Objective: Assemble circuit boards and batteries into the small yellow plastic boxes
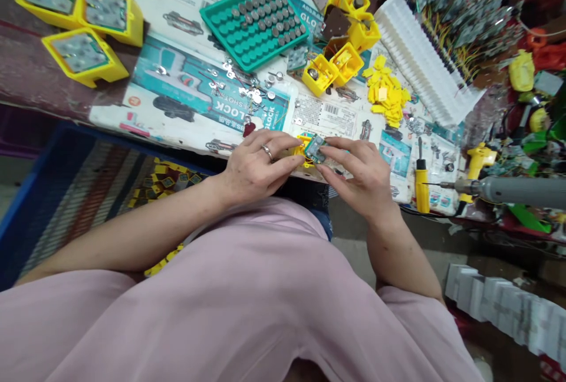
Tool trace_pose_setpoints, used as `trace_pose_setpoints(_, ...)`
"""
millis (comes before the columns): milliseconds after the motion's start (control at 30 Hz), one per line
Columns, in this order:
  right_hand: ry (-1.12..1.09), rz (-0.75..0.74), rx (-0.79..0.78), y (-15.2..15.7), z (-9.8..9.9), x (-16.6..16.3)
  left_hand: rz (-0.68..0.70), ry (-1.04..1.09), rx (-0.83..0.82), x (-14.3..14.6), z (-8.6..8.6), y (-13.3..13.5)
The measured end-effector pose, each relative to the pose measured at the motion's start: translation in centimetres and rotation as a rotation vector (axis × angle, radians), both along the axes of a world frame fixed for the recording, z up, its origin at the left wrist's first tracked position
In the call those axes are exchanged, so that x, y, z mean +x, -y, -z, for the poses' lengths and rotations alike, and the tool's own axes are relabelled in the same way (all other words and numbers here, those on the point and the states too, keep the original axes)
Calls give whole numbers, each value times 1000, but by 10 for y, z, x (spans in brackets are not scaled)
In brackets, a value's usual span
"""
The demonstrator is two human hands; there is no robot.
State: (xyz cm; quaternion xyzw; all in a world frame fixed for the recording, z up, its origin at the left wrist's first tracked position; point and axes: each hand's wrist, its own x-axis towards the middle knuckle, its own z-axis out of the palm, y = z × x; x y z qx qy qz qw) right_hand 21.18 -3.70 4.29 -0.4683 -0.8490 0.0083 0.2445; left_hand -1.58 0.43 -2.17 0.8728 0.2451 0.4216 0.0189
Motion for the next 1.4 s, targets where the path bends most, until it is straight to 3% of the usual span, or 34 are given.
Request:
trace_pose_setpoints(233,22,26,19,2,5,-8,14,19,49,-2,-1,-2)
trace_pose_setpoints(467,74,3,27,-2,2,-7,61,8,-9,-4,0,-4)
trace_pose_setpoints(733,30,47,21,0,5,-9,81,-9,137,-7,0,-6)
trace_pose_setpoints(1000,-1,16,47,1,10,-8,100,-31,16,-6,0,-4)
trace_pose_setpoints(1200,-16,-118,34,-8,13,-1,143,25,22,-6,-1,-5)
trace_pose_setpoints(1400,12,-128,0,-12,7,0,129,55,-10,-6,3,-5)
